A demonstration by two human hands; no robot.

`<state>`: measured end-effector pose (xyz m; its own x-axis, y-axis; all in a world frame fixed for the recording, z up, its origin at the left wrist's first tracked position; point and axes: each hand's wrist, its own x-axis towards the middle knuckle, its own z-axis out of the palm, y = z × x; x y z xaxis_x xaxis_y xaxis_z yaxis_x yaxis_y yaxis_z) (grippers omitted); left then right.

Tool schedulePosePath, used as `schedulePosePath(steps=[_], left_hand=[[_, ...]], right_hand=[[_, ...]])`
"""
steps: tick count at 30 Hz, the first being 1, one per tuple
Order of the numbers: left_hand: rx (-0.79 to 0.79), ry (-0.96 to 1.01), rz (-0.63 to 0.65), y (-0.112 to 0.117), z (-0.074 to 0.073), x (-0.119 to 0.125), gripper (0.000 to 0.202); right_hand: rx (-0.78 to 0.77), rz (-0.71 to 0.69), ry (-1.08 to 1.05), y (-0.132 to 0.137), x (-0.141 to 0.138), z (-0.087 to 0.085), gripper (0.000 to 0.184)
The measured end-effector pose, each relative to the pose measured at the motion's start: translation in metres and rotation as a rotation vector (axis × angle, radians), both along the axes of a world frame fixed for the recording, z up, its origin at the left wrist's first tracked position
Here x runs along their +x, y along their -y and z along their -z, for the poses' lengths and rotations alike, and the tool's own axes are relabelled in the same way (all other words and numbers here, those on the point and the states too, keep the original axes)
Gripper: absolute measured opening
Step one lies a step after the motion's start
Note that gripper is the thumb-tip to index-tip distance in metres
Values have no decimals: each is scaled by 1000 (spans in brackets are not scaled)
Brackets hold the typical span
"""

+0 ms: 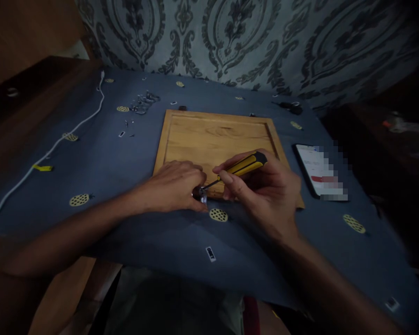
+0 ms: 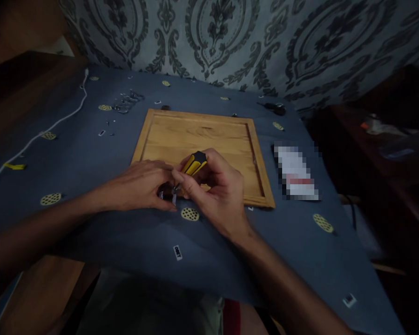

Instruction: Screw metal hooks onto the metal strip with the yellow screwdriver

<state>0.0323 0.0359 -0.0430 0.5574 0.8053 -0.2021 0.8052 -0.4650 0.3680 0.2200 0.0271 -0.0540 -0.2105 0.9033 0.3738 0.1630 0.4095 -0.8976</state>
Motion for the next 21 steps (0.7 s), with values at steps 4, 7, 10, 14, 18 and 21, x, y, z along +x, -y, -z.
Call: schedulePosePath(steps=[4,7,10,14,18,21], left_hand=[[1,26,19,-1,0,-1,32],[4,16,15,-1,1,-1,34],[-1,5,8,-1,0,0,36],[-17,-14,10,0,-2,0,37],[-5,-11,3,0,-3,-1,38],[1,-3,0,0,-3,-1,39]], right_hand=[[-24,-40,10,2,2,-1,22],[-3,-39,29,2,2,-4,19],[25,-32,35,1,1,-5,21],[23,-30,24,0,0,-3,20],[105,81,-52,2,2,-3,13],[123,117,-76,2,2,-4,16]])
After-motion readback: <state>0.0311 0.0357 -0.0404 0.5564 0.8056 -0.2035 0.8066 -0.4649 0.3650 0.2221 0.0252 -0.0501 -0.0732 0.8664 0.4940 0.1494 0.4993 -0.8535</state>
